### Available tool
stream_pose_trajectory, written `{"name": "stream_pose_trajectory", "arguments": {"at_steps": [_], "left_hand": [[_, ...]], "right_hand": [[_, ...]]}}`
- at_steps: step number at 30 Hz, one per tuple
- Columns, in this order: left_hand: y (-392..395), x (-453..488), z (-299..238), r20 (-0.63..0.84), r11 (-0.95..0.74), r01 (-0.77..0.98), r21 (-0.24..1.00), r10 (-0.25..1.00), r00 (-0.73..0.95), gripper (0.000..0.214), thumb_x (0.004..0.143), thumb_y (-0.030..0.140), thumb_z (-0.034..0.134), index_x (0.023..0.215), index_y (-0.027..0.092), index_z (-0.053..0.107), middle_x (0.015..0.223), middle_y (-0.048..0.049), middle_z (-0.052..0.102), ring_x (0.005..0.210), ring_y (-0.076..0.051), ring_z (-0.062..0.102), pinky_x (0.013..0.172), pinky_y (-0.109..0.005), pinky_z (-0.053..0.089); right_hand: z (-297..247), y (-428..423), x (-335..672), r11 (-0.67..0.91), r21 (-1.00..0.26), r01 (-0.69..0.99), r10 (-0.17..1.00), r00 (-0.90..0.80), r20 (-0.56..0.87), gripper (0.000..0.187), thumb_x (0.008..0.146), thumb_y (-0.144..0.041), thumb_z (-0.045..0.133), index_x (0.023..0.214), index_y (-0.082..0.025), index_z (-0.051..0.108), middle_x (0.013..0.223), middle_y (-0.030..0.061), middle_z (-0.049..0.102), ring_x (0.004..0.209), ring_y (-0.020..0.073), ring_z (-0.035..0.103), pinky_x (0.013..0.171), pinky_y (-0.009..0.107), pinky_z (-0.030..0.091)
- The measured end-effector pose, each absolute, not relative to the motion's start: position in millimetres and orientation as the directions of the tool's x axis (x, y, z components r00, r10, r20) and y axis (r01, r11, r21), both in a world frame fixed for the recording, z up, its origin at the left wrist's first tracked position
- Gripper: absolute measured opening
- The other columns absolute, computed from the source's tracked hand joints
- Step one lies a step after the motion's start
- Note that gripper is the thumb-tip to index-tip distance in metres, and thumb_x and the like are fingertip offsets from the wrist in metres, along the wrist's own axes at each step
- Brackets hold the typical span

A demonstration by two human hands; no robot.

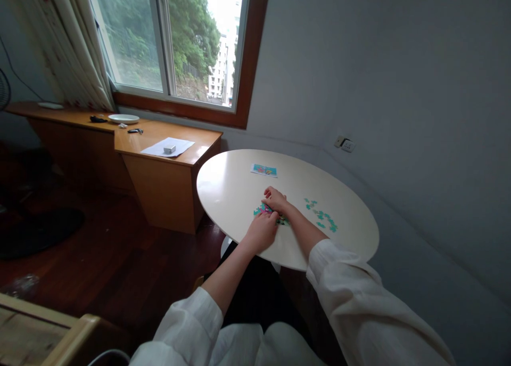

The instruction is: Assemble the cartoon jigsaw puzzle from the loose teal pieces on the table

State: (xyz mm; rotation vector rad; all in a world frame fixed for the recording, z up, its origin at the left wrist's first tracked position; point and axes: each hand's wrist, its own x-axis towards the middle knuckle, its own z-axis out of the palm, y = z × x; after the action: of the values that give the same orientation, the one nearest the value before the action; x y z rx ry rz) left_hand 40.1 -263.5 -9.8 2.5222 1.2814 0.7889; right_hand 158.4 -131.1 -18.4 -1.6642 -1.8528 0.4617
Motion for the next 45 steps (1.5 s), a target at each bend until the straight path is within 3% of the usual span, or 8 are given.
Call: {"name": "stream_pose_trajectory", "arguments": {"at_steps": [7,23,29,35,39,45], "left_hand": [[-263,39,-11,0.369,-0.598,0.705,0.381,0.798,0.477,0.016,0.078,0.014,0.045,0.094,0.017,0.046,0.094,-0.0101,0.062,0.097,-0.023,0.056,0.089,-0.037,0.038],[-258,37,-16,0.420,-0.604,0.688,0.403,0.790,0.447,0.020,0.077,0.013,0.047,0.097,0.017,0.048,0.095,-0.0101,0.063,0.096,-0.023,0.057,0.095,-0.039,0.036],[-258,34,-12,0.466,-0.543,0.580,0.607,0.835,0.294,0.019,0.077,0.013,0.046,0.096,0.017,0.051,0.093,-0.0117,0.063,0.093,-0.024,0.058,0.083,-0.038,0.044],[-247,27,-15,0.324,-0.325,0.191,0.926,0.945,0.038,0.016,0.074,0.020,0.056,0.090,0.019,0.052,0.081,-0.0084,0.067,0.079,-0.021,0.064,0.068,-0.031,0.047],[-243,23,-16,0.259,-0.259,-0.021,0.966,0.966,-0.014,0.021,0.069,0.024,0.062,0.087,0.019,0.051,0.073,-0.0056,0.067,0.074,-0.020,0.065,0.063,-0.028,0.047],[-245,21,-13,0.258,-0.259,-0.049,0.965,0.966,-0.019,0.026,0.065,0.028,0.067,0.085,0.018,0.053,0.074,-0.0065,0.069,0.074,-0.021,0.065,0.063,-0.028,0.047]], "right_hand": [[-21,-130,166,0.161,-0.658,0.736,0.965,0.022,0.261,0.012,0.064,-0.022,0.063,0.074,-0.019,0.057,0.071,-0.0021,0.061,0.064,0.0108,0.054,0.066,0.026,0.043],[-27,-147,225,0.155,-0.740,0.655,0.918,0.181,0.353,0.005,0.061,-0.021,0.057,0.066,-0.019,0.058,0.064,-0.0018,0.061,0.063,0.0124,0.055,0.065,0.026,0.044],[-30,-157,240,0.135,-0.771,0.623,0.872,0.295,0.391,0.007,0.063,-0.022,0.052,0.067,-0.019,0.057,0.066,-0.0008,0.061,0.063,0.0136,0.055,0.064,0.027,0.044],[-39,-175,245,0.150,-0.798,0.584,0.812,0.388,0.436,0.009,0.065,-0.022,0.048,0.070,-0.021,0.055,0.067,-0.0001,0.061,0.066,0.0152,0.056,0.066,0.028,0.045],[-40,-183,244,0.187,-0.792,0.581,0.763,0.421,0.490,0.011,0.066,-0.022,0.047,0.073,-0.020,0.055,0.071,0.0023,0.061,0.067,0.0161,0.056,0.069,0.029,0.045],[-35,-186,243,0.176,-0.795,0.580,0.710,0.485,0.511,0.011,0.066,-0.023,0.047,0.072,-0.020,0.055,0.069,0.0021,0.061,0.065,0.0162,0.054,0.068,0.029,0.045]]}}
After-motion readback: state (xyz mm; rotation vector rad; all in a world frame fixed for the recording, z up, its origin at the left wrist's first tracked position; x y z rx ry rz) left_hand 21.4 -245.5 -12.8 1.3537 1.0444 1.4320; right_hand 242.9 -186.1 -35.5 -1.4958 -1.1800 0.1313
